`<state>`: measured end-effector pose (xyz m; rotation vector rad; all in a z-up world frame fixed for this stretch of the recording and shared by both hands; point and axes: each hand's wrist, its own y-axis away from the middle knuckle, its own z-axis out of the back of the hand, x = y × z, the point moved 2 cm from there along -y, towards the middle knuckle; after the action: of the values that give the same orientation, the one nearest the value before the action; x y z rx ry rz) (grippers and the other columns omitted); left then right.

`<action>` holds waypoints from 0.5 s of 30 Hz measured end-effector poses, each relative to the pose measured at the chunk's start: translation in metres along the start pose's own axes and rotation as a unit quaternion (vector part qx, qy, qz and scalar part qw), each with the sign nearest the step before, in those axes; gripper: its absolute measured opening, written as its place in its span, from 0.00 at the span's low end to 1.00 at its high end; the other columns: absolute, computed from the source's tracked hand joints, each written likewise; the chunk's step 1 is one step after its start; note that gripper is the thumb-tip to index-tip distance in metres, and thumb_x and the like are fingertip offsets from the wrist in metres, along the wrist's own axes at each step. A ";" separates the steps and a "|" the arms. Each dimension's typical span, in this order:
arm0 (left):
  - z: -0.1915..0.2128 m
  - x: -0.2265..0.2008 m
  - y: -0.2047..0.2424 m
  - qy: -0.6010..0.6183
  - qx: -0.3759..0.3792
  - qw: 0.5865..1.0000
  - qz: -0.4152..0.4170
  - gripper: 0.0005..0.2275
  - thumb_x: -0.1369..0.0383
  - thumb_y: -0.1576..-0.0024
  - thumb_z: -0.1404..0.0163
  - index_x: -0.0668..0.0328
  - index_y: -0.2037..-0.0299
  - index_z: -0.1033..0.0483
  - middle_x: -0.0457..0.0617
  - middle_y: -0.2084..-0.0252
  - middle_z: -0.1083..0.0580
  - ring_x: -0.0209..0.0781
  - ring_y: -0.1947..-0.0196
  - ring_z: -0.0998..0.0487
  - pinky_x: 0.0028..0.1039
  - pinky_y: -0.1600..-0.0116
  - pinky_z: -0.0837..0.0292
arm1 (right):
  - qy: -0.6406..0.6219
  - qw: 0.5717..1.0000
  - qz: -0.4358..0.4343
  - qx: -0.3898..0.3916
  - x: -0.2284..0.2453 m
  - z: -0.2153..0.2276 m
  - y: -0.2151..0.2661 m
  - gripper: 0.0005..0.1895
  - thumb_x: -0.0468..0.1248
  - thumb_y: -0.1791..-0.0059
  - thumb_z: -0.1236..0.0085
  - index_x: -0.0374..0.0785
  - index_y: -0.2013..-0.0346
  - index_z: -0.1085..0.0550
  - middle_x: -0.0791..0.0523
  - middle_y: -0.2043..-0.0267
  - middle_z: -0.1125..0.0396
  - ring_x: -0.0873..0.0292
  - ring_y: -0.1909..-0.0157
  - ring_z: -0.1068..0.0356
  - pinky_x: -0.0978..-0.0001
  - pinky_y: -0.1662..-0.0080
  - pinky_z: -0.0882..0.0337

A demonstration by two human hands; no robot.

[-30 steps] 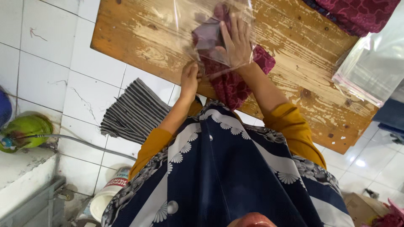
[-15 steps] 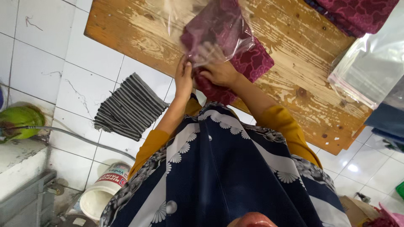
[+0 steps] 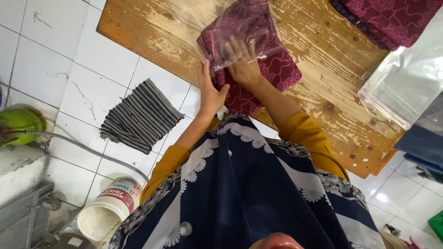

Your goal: The person folds a patterned maroon cloth on a wooden table, then places it into a clear plastic bag and seals it. The process is repeated with another piece of the same cloth.

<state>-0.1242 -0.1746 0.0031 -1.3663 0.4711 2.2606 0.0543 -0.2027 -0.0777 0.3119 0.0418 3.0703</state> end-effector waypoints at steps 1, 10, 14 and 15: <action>0.000 0.000 0.000 0.001 -0.009 1.000 0.001 0.46 0.75 0.49 0.36 0.57 0.24 0.56 0.73 0.25 0.56 0.74 0.24 0.54 0.52 0.24 0.52 | -0.008 1.000 0.003 0.009 -0.005 -0.007 0.000 0.35 0.53 0.37 0.59 0.47 0.22 0.60 0.47 0.18 0.63 0.44 0.17 0.66 0.33 0.25 0.68; -0.007 0.004 -0.001 -0.039 0.014 0.999 -0.005 0.39 0.84 0.46 0.49 0.52 0.23 0.51 0.69 0.23 0.54 0.70 0.23 0.52 0.47 0.23 0.49 | 0.031 0.995 -0.081 0.043 -0.063 -0.003 -0.038 0.38 0.50 0.37 0.55 0.37 0.20 0.57 0.46 0.17 0.69 0.44 0.18 0.72 0.30 0.26 0.68; -0.006 0.007 0.000 -0.025 -0.012 0.999 -0.018 0.34 0.80 0.42 0.49 0.54 0.25 0.48 0.66 0.25 0.46 0.66 0.24 0.46 0.45 0.23 0.47 | 0.186 0.982 0.034 0.006 -0.058 -0.006 -0.016 0.41 0.44 0.46 0.50 0.42 0.23 0.56 0.47 0.18 0.69 0.47 0.19 0.72 0.31 0.30 0.66; -0.006 0.009 0.000 -0.027 -0.012 0.999 -0.013 0.32 0.80 0.40 0.50 0.54 0.25 0.47 0.66 0.25 0.45 0.66 0.24 0.45 0.44 0.23 0.46 | 0.251 0.964 0.082 -0.045 -0.057 -0.007 -0.015 0.40 0.44 0.47 0.49 0.44 0.24 0.56 0.48 0.18 0.69 0.48 0.19 0.72 0.31 0.32 0.66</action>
<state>-0.1234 -0.1761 -0.0075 -1.3113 0.4086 2.2829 0.1095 -0.1908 -0.0969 -0.4952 -0.1071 3.2087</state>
